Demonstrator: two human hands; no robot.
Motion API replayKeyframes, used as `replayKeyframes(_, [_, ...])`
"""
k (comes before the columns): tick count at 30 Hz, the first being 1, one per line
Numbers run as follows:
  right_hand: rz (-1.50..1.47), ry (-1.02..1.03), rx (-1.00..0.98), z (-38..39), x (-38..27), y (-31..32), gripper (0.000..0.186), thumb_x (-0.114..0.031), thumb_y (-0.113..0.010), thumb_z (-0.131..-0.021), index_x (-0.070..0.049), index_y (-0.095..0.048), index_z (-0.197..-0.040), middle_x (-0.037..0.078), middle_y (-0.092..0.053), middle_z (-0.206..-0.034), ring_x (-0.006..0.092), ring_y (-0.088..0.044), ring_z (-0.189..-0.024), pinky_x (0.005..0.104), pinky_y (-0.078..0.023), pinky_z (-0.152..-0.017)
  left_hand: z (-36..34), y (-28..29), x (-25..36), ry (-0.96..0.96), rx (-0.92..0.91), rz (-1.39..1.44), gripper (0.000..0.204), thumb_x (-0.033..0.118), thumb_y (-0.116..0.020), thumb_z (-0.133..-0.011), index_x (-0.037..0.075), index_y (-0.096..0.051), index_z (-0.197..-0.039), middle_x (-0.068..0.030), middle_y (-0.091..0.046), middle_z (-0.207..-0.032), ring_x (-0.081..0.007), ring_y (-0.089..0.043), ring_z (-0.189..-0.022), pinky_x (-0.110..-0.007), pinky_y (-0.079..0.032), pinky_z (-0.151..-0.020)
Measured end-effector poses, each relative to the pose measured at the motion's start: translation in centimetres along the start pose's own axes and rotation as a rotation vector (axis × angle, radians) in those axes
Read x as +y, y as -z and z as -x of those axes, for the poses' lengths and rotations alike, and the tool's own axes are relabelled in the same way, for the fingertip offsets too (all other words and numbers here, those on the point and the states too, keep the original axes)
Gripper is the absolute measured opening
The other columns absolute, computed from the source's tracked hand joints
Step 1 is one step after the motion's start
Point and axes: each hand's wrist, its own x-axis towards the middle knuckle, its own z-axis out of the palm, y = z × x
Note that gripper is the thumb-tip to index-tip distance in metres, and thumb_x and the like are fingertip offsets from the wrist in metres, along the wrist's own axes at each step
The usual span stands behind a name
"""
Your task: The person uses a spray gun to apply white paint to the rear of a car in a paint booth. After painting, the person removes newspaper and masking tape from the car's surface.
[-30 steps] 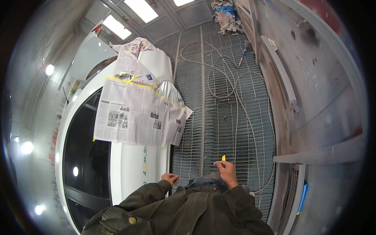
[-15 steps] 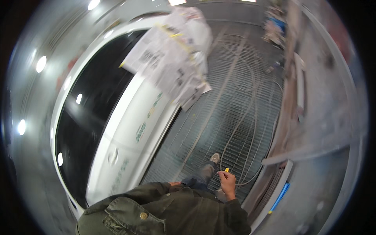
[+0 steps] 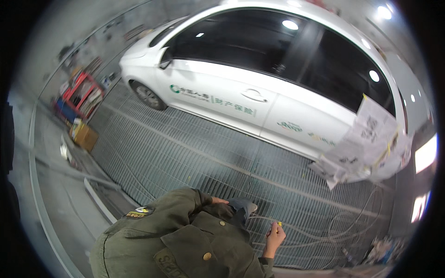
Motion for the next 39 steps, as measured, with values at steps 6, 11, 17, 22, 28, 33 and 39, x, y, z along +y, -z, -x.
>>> replayKeyframes(6, [-0.019, 0.117, -0.167, -3.3, -3.4, -1.4, 0.027, -0.024, -0.063, -0.098, -0.001, -0.067, -0.085, -0.003, -0.05, -0.059, 0.0047, -0.044, -0.049, 0.0225, -0.033, -0.043, 2.3, 0.2, 0.9, -0.026, 0.134, 0.014, 0.068, 0.067, -0.036, -0.097, 0.019, -0.05, -0.142, -0.0111, -0.045, -0.148, -0.0352, -0.045, -0.131, -0.054, -0.039, -0.111])
replayKeyframes(11, [-0.03, 0.127, -0.17, -3.8, -3.5, -1.0, 0.026, -0.022, -0.063, -0.098, 0.0, -0.067, -0.086, -0.002, -0.051, -0.06, 0.0045, -0.043, -0.047, 0.0225, -0.033, -0.042, 2.4, 1.1, 2.1, -0.048, 0.176, -0.035, 0.069, 0.069, -0.035, -0.096, 0.019, -0.054, -0.14, -0.0116, -0.046, -0.146, -0.0362, -0.045, -0.13, -0.055, -0.038, -0.11])
replayKeyframes(17, [-0.135, 0.094, 0.019, -1.8, -2.8, 3.0, 0.025, -0.021, -0.061, -0.099, 0.0, -0.064, -0.085, -0.002, -0.049, -0.062, 0.0058, -0.044, -0.048, 0.0237, -0.035, -0.044, 3.1, 3.4, 6.1, -0.082, 0.094, -0.174, 0.07, 0.071, -0.035, -0.095, 0.02, -0.058, -0.137, -0.0121, -0.048, -0.145, -0.0374, -0.046, -0.129, -0.056, -0.038, -0.11])
replayKeyframes(22, [-0.277, 0.072, 0.312, -1.5, 1.7, 9.3, 0.028, -0.023, -0.062, -0.1, -0.001, -0.065, -0.082, -0.003, -0.047, -0.059, 0.0055, -0.043, -0.048, 0.0241, -0.033, -0.043, -2.7, 5.1, 11.1, -0.076, -0.034, -0.281, 0.069, 0.072, -0.035, -0.094, 0.022, -0.061, -0.134, -0.0121, -0.049, -0.144, -0.0381, -0.046, -0.128, -0.056, -0.037, -0.11])
replayKeyframes(28, [-0.428, -0.06, 0.535, -1.7, 3.0, 14.9, 0.027, -0.022, -0.06, -0.1, 0.001, -0.066, -0.087, -0.003, -0.048, -0.059, 0.0049, -0.041, -0.046, 0.0231, -0.031, -0.043, -12.6, 5.2, 14.5, 0.107, -0.121, -0.309, 0.06, 0.065, -0.037, -0.097, 0.025, -0.063, -0.133, -0.0116, -0.053, -0.141, -0.0382, -0.048, -0.128, -0.057, -0.036, -0.109])
replayKeyframes(33, [-0.429, -0.149, 0.675, -6.0, 6.6, 25.7, 0.025, -0.021, -0.062, -0.099, -0.001, -0.067, -0.085, -0.004, -0.049, -0.061, 0.0041, -0.041, -0.048, 0.0233, -0.031, -0.042, -24.1, 4.9, 26.4, -0.085, -0.332, -0.346, 0.052, 0.056, -0.044, -0.1, 0.021, -0.059, -0.136, -0.015, -0.057, -0.136, -0.0381, -0.053, -0.123, -0.055, -0.04, -0.103])
replayKeyframes(39, [-0.247, -0.269, 0.795, -10.3, 1.9, 39.6, 0.024, -0.021, -0.064, -0.097, 0.0, -0.071, -0.087, -0.006, -0.052, -0.062, 0.0033, -0.046, -0.052, 0.022, -0.034, -0.047, -31.4, 3.3, 37.8, 0.309, -0.659, 0.543, 0.057, 0.058, -0.048, -0.098, 0.016, -0.058, -0.136, -0.0155, -0.058, -0.135, -0.0354, -0.056, -0.118, -0.052, -0.044, -0.097])
